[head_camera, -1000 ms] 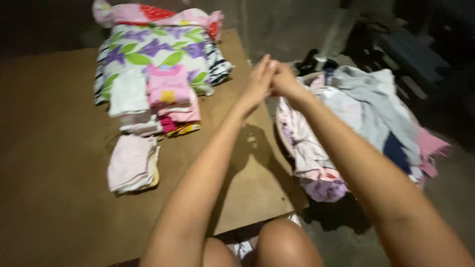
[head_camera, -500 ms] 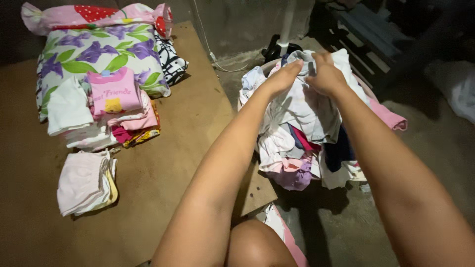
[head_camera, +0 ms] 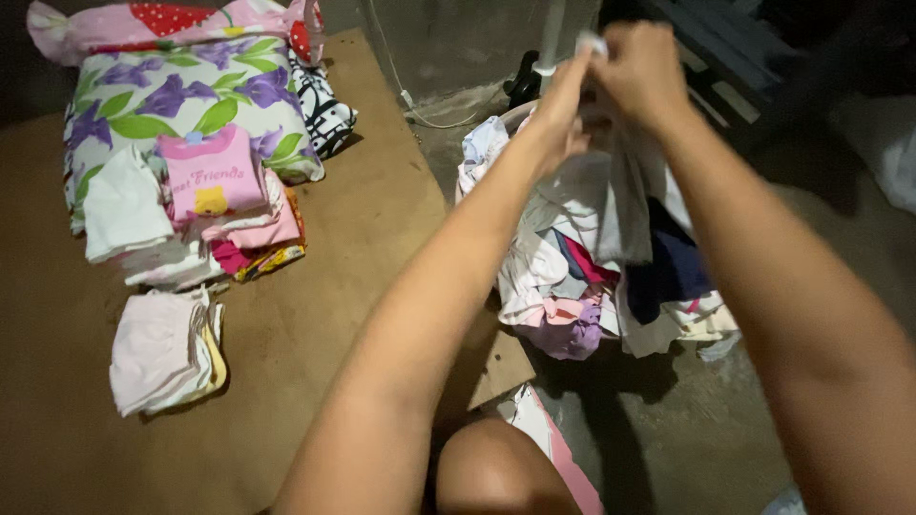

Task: The person folds small garments one by one on a low wooden table. They pick up each item, smooth it, fold it into a compact rectangle, and place it into a growing stack. The items include white, pink, and patterned baby clothes.

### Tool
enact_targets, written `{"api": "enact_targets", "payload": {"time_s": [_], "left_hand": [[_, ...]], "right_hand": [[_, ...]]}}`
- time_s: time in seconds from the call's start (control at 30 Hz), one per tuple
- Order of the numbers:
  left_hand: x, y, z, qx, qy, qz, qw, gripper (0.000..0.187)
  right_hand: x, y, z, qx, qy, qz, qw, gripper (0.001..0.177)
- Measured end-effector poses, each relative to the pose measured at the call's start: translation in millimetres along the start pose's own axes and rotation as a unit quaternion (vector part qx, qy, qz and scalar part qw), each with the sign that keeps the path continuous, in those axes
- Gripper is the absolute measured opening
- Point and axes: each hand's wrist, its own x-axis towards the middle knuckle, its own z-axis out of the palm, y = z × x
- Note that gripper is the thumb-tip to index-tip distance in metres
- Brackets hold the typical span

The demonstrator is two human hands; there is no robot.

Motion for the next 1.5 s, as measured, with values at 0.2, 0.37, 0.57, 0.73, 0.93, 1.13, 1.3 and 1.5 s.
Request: {"api": "enact_targets", "payload": {"time_s": [0.2, 0.37, 0.57, 0.73, 0.93, 1.13, 1.3, 1.5], "left_hand": [[-2.5, 82.4, -20.8, -0.012, 0.063, 0.17, 0.983, 0.052], [-37.0, 121.2, -121.2, 0.171, 0.263, 0.275, 0.909, 0.052], [-154.5, 116.9, -230.8, 0.424, 0.495, 0.294, 0.699, 0.048], [-256.4, 85.5, -232.9, 0.444, 0.487, 0.192, 0.727, 0.047], [-312.0, 49.1, -219.1, 0.562, 0.572, 0.179, 0.571, 0.038], [-289.3, -3.8, -303.2, 0.47, 0.566, 0.03, 0.677, 0.015], [-270.6, -28.9, -351.9, -0.221, 0.295, 0.076, 0.927, 0.019], [-287.3, 13.5, -337.7, -0.384, 0.169, 0.114, 0.9, 0.022]], "right_hand": [[46.7, -89.6, -25.5, 0.044, 0.003, -0.07, 0.997, 0.029], [45.3, -181.6, 11.2, 0.284, -0.006, -0.189, 0.94, 0.029], [0.6, -268.4, 86.0, 0.521, -0.206, 0.128, 0.818, 0.03], [-37.4, -303.4, 178.7, 0.55, -0.143, 0.148, 0.809, 0.049], [-83.5, -311.4, 239.8, 0.51, -0.233, 0.174, 0.81, 0.023], [-92.3, -299.0, 246.5, 0.76, -0.276, 0.377, 0.452, 0.039], [-90.1, -304.0, 232.3, 0.813, -0.303, 0.433, 0.243, 0.035], [-84.8, -314.9, 185.9, 0.769, -0.354, 0.376, 0.378, 0.033]]}}
